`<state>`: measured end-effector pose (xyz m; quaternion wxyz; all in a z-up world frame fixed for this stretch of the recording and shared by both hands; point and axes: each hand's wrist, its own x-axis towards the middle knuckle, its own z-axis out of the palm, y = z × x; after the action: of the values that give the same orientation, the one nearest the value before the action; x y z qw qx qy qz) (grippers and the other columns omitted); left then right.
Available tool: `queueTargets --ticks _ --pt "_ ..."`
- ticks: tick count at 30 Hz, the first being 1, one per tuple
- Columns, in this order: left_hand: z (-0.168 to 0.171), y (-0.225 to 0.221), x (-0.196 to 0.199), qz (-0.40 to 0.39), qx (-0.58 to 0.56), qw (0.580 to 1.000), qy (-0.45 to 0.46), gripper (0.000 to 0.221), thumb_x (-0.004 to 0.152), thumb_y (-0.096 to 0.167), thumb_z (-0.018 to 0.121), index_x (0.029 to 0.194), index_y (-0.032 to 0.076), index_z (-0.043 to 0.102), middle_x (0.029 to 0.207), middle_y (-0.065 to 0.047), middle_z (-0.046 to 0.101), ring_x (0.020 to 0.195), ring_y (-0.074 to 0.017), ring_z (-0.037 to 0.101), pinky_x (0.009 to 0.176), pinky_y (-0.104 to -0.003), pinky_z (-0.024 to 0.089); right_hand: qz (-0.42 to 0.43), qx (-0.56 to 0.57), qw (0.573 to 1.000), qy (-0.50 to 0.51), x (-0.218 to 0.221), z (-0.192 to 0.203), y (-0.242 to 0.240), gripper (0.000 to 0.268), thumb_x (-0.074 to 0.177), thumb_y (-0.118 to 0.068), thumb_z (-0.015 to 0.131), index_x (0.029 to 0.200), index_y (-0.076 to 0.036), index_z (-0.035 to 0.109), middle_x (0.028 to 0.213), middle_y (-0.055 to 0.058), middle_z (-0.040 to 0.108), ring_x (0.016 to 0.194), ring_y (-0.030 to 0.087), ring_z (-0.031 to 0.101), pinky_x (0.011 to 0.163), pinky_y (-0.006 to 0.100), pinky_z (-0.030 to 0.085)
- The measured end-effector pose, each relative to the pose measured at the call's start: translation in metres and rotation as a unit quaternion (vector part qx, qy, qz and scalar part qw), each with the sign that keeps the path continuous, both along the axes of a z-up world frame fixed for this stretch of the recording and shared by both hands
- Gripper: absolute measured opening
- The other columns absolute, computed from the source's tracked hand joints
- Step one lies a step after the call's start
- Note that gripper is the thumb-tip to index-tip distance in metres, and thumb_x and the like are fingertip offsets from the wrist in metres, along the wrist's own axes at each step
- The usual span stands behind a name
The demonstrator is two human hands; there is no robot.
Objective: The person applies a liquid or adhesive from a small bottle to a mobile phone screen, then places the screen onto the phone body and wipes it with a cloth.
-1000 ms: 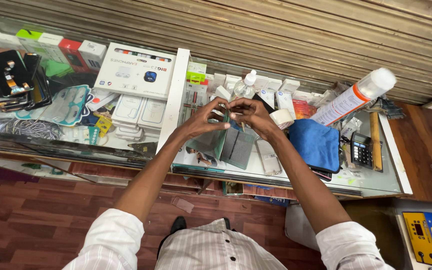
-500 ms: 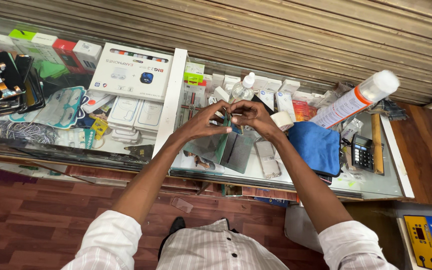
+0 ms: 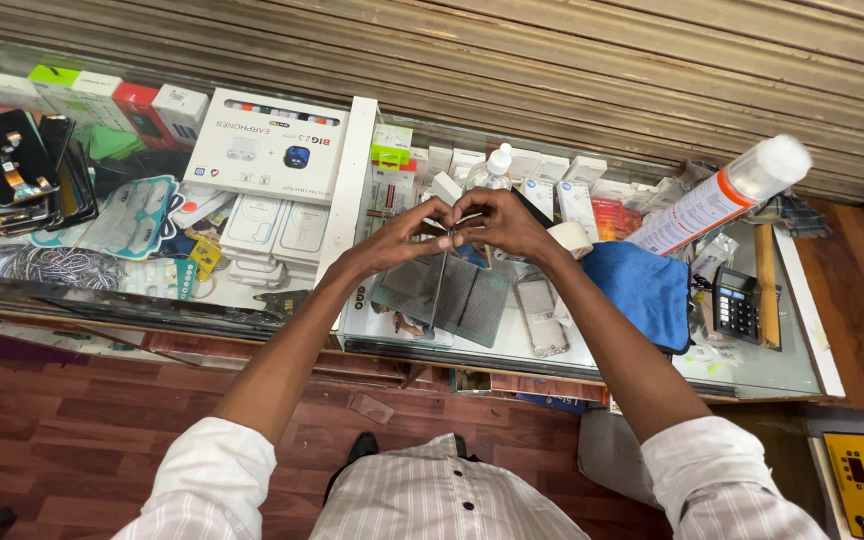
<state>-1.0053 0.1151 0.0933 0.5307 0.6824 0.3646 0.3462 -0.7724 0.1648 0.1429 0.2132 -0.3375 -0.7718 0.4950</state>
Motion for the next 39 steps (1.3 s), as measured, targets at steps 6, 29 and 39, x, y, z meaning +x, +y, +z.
queueTargets --ticks 6,29,39 --pt "-0.002 0.0 -0.007 -0.004 -0.005 0.999 -0.038 0.059 0.081 0.059 0.074 0.119 0.015 0.062 0.119 -0.006 0.067 0.127 -0.0261 0.061 0.115 -0.055 0.04 0.028 0.025 0.999 -0.016 -0.006 0.015 -0.001 0.022 0.08 0.001 0.082 0.099 -0.004 0.073 0.104 0.004 0.069 0.103 0.019 0.073 0.094 0.033 0.063" --pt "-0.001 -0.014 -0.009 0.048 -0.086 0.98 -0.171 0.041 0.091 0.042 0.069 0.121 0.016 0.062 0.123 -0.002 0.063 0.116 -0.0185 0.063 0.097 -0.04 0.056 0.067 -0.009 0.996 -0.051 0.01 0.024 -0.006 0.028 0.082 -0.019 0.086 0.098 -0.004 0.069 0.1 0.005 0.071 0.102 0.016 0.072 0.093 0.033 0.061" --pt "-0.008 -0.02 0.013 0.123 -0.051 0.926 -0.354 0.035 0.105 0.04 0.057 0.126 0.013 0.058 0.118 -0.007 0.063 0.111 -0.0153 0.062 0.095 -0.029 0.054 -0.199 -0.02 0.976 0.082 -0.025 -0.004 -0.026 0.056 0.076 -0.034 0.09 0.114 -0.004 0.062 0.113 0.012 0.066 0.105 0.022 0.07 0.086 0.037 0.062"
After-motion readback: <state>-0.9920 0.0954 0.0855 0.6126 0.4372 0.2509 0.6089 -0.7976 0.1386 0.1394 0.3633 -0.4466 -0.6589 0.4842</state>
